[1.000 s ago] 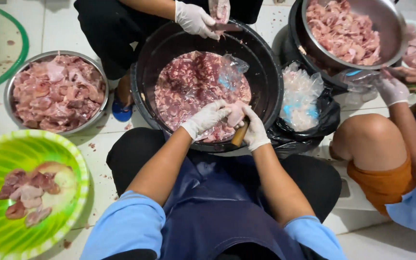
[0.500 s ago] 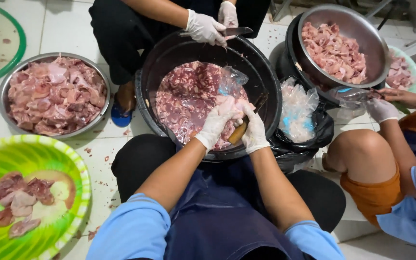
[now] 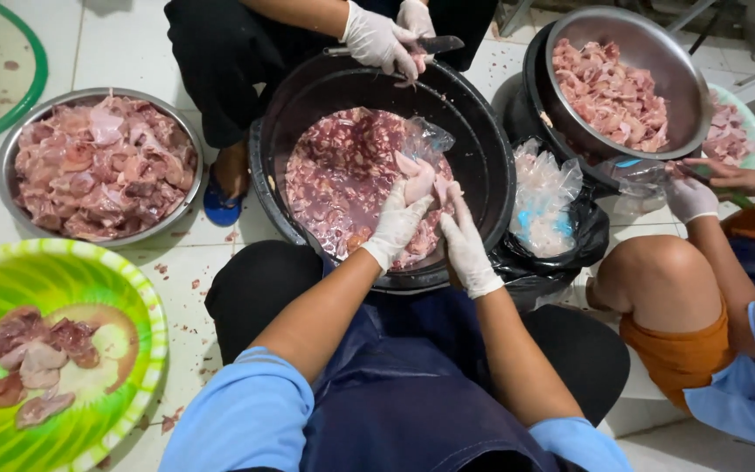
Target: Trimming and sorting raw chicken pieces into a large container using a knife.
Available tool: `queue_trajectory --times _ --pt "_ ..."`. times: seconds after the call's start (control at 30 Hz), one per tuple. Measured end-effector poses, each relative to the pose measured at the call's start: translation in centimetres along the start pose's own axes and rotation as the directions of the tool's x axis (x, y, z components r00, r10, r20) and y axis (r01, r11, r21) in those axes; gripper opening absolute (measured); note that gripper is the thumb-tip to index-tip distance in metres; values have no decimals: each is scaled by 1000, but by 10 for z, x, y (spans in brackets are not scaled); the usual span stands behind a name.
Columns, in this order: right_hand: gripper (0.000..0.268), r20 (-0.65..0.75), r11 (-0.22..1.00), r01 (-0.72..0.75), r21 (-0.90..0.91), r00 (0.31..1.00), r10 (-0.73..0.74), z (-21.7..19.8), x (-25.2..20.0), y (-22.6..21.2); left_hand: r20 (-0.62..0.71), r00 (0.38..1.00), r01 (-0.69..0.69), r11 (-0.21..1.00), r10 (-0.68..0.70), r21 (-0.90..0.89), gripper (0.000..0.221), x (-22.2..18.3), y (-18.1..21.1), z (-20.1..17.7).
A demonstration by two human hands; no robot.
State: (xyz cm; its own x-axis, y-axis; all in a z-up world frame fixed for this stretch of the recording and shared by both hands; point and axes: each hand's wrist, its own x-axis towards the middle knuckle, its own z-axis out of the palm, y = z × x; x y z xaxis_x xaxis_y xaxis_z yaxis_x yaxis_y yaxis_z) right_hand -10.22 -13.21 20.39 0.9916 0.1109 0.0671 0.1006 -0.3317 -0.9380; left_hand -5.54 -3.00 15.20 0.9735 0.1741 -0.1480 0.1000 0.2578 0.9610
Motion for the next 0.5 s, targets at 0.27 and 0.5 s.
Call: queue_trajectory --times 0.27,0.5 --pt "42 -141 887 -270 375 929 342 -14 15 37 -66 996 -53 996 58 77 60 10 -17 -2" --pt "68 50 916 -267 300 963 264 -1 -3 17 -13 996 -92 994 93 52 52 41 -71 8"
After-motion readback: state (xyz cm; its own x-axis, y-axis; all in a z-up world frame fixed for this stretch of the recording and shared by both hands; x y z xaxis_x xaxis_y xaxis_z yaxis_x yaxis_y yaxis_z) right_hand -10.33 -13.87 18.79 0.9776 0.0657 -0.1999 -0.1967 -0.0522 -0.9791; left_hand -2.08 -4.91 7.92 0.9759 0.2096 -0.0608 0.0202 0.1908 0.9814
